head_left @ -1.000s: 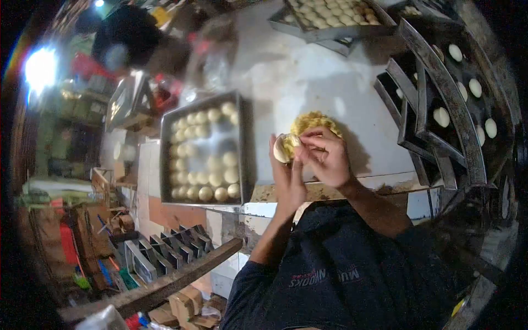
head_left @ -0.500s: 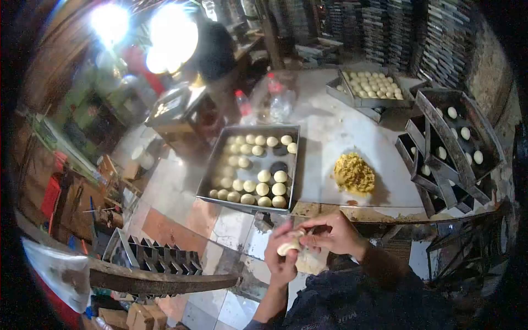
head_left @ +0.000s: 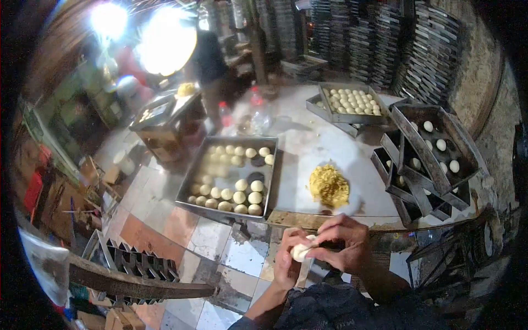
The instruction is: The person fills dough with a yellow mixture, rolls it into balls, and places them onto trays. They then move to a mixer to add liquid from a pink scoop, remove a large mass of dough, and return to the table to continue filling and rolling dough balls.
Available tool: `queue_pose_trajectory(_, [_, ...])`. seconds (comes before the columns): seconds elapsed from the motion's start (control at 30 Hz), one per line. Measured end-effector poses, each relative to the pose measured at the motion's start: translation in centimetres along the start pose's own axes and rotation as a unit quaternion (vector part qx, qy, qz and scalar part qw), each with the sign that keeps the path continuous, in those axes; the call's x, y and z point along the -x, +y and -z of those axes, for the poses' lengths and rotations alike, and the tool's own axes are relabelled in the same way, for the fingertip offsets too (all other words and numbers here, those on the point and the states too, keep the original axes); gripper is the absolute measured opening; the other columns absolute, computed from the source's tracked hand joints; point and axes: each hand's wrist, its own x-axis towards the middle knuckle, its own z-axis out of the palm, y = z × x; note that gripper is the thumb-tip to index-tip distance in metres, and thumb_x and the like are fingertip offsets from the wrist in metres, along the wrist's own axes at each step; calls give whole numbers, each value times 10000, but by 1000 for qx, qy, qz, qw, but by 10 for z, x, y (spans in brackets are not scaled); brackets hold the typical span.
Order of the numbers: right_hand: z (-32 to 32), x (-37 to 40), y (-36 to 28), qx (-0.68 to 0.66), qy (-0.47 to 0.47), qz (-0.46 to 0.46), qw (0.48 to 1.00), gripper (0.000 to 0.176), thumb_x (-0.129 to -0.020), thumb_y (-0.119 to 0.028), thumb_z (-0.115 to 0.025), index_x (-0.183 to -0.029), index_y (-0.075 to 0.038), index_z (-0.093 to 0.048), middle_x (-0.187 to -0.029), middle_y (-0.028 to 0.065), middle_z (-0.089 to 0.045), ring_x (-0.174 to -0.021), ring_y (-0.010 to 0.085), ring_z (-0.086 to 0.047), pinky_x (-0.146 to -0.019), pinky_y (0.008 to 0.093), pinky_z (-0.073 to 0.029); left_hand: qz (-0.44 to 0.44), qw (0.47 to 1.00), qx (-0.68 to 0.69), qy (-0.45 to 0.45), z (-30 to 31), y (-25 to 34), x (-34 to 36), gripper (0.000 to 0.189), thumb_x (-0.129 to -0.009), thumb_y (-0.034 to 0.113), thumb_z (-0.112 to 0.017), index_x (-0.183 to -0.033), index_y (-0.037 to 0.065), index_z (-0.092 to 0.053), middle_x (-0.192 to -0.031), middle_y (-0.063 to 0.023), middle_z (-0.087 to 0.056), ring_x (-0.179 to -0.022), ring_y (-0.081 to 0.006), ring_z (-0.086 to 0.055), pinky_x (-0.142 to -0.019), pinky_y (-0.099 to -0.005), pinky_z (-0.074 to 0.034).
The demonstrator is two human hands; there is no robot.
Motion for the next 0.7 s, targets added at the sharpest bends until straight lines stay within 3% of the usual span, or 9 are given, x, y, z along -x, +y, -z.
queue_pose_trajectory(0.03, [12, 4, -1, -58, -10, -129, 990, 235, -682, 35, -764, -897, -11, -681, -835, 102, -652, -745, 145, -643, -645, 264, -514, -15, 1000, -8, -21, -9, -7, -5, 516, -922, 487, -462, -1092, 18, -591, -1099, -135, -466, -1055, -265, -484, -928, -370, -387])
queue_pose_trajectory(0.13, [47, 29, 12, -182, 22, -209, 961, 244, -696, 56, -725, -928, 6, -669, -935, 126, -644, -760, 131, -631, -667, 270, -513, -63, 984, -129, -101, -39, -19, -29, 406, -953, 427, -471, -952, 51, -626, -1076, -146, -466, -989, -257, -518, -932, -416, -391])
queue_pose_trajectory(0.27, [109, 33, 40, 69, 25, 99, 992, 340, -713, -24, -738, -1042, -13, -653, -1066, 185, -645, -919, 274, -669, -766, 329, -551, -190, 949, -231, -100, -104, -53, -64, 372, -860, 393, -661, -1016, 71, -558, -1041, -150, -436, -950, -242, -463, -801, -379, -416])
queue_pose_trajectory(0.37, [160, 55, 88, 14, 99, 148, 984, 316, -767, -107, -713, -1053, -9, -620, -1061, 184, -638, -921, 285, -659, -784, 373, -547, -245, 942, -213, -87, -167, -90, -87, 935, -697, 446, -815, -1335, 50, -256, -1075, -131, -405, -927, -213, -453, -807, -355, -406])
queue_pose_trajectory(0.4, [181, 58, 104, -37, 112, 217, 969, 276, -815, -158, -694, -1035, -13, -614, -1064, 196, -629, -870, 275, -670, -766, 380, -544, -158, 977, -114, -87, -194, -95, -90, 1026, -611, 451, -871, -1329, 5, -289, -1069, -122, -400, -941, -211, -444, -831, -337, -395])
queue_pose_trajectory(0.47, [209, 60, 112, -112, 151, 205, 961, 286, -855, -275, -668, -942, -3, -657, -960, 191, -660, -880, 265, -674, -788, 374, -541, -83, 965, -77, -238, -230, -103, -121, 878, -608, 372, -890, -1262, 15, -427, -1117, -133, -455, -974, -209, -480, -820, -338, -427])
queue_pose_trajectory(0.53, [251, 65, 93, -114, 125, -11, 986, 317, -883, -298, -638, -914, 16, -669, -924, 172, -658, -925, 250, -662, -810, 366, -532, -99, 956, 12, -275, -274, -120, -139, 482, -669, 306, -844, -951, -7, -612, -947, -122, -570, -921, -236, -569, -809, -360, -451])
queue_pose_trajectory(0.63, [311, 64, 85, 32, 65, -90, 993, 295, -909, -237, -582, -998, 37, -643, -1053, 197, -620, -973, 261, -639, -825, 378, -526, -255, 935, -103, -223, -310, -136, -163, 298, -763, 198, -769, -617, 67, -546, -606, -27, -526, -645, -244, -577, -630, -361, -469])
queue_pose_trajectory(0.7, [341, 75, 92, 175, 76, -40, 981, 307, -932, -203, -530, -1089, 51, -599, -1172, 225, -559, -1019, 307, -602, -871, 416, -513, -200, 911, -285, -219, -331, -135, -164, 340, -764, 159, -764, -585, 68, -490, -588, -42, -490, -508, -211, -491, -466, -313, -388])
